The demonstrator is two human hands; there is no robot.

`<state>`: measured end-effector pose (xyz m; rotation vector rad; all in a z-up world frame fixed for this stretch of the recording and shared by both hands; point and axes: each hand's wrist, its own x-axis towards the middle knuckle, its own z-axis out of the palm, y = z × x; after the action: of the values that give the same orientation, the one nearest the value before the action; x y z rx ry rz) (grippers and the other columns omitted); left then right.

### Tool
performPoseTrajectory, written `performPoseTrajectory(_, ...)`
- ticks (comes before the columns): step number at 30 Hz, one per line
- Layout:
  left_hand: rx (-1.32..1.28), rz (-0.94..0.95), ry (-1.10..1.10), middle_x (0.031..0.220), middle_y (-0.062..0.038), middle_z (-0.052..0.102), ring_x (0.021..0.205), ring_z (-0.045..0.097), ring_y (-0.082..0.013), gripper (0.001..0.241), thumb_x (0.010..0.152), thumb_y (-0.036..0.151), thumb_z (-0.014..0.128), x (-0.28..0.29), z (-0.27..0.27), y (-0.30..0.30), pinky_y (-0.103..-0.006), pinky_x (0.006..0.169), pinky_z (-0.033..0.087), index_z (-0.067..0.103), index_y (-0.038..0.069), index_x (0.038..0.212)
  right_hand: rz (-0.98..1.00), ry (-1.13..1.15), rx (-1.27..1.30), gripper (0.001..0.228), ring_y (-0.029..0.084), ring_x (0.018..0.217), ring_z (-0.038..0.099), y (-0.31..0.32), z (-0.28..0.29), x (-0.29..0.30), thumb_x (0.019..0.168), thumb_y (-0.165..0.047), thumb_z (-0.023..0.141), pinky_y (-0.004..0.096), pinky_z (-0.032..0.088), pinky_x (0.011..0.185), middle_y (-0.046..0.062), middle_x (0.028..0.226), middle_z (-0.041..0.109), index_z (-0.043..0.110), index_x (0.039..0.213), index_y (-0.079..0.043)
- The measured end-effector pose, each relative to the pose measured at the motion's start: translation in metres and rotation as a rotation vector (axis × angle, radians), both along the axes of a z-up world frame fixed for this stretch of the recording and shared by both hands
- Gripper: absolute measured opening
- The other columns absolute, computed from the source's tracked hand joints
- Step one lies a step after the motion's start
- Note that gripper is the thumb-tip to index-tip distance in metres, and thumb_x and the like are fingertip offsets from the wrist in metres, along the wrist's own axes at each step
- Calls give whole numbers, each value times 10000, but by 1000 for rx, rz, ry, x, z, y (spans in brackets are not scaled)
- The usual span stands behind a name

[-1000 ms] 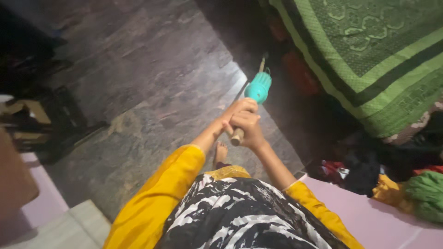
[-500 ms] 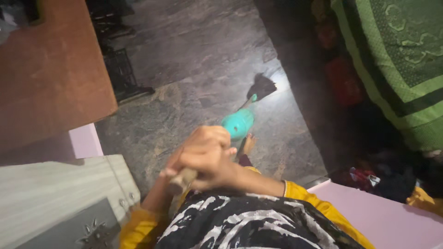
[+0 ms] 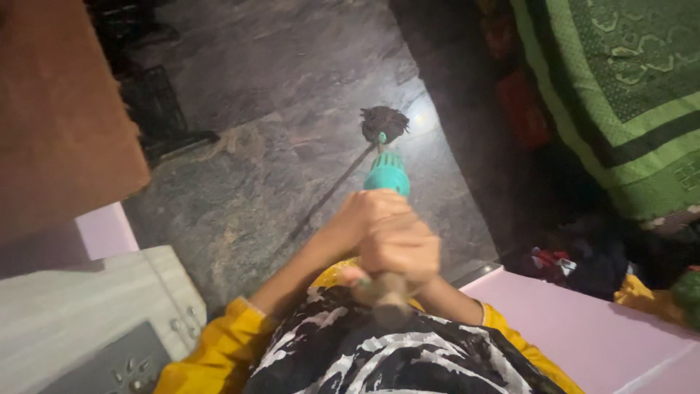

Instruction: The person mops a tiled floor using a teal spin mop. They push the mop back and forth across the floor surface, maneuvering around furniture and a bed. The person is barefoot during the task.

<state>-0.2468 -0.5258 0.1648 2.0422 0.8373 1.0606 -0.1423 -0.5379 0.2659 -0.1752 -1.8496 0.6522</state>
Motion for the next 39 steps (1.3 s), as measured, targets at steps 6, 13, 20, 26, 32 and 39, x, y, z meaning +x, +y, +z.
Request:
performPoseTrajectory(6,34,30,30,813,-38,649,860,683,-270,106,820,215,667,80,-21,79,-406,660,527,643,116,791,-24,67,-28,265,175,449,512,71,-32,79,821,-11,676,307,404,470,35,568,491,488,635,-26)
performPoseTrajectory(13,10,3,14,924,-94,648,935,652,-302,100,808,176,645,173,-131,232,-403,750,537,659,90,858,-484,-120,41,329,232,486,502,194,-146,169,895,-86,634,360,381,512,74,588,508,459,618,-61)
performPoseTrajectory(20,149,-71,-208,1003,-152,608,1003,606,-334,217,798,136,639,190,-222,340,-414,848,519,608,21,980,-494,-271,-149,285,256,628,522,276,-203,194,901,-41,737,367,420,601,95,693,511,523,713,-36)
performPoseTrajectory(26,128,-61,19,950,-126,618,959,633,-303,104,812,121,618,164,-240,277,-388,815,524,615,44,882,-367,-300,-199,240,264,655,541,207,-187,167,909,-83,729,386,425,627,90,719,527,564,741,-42)
performPoseTrajectory(32,19,-101,183,875,-122,667,874,677,-282,88,790,118,622,111,-163,158,-362,745,531,674,52,817,-345,-247,-108,321,250,565,516,96,-137,111,893,-88,733,381,392,565,66,634,490,508,665,-66)
performPoseTrajectory(39,-463,-116,433,857,-84,733,795,726,-277,135,812,192,618,22,-7,-19,-372,704,557,731,131,854,-165,-221,-157,335,220,557,529,-62,-19,38,910,-44,715,352,450,599,45,637,501,457,698,-74)
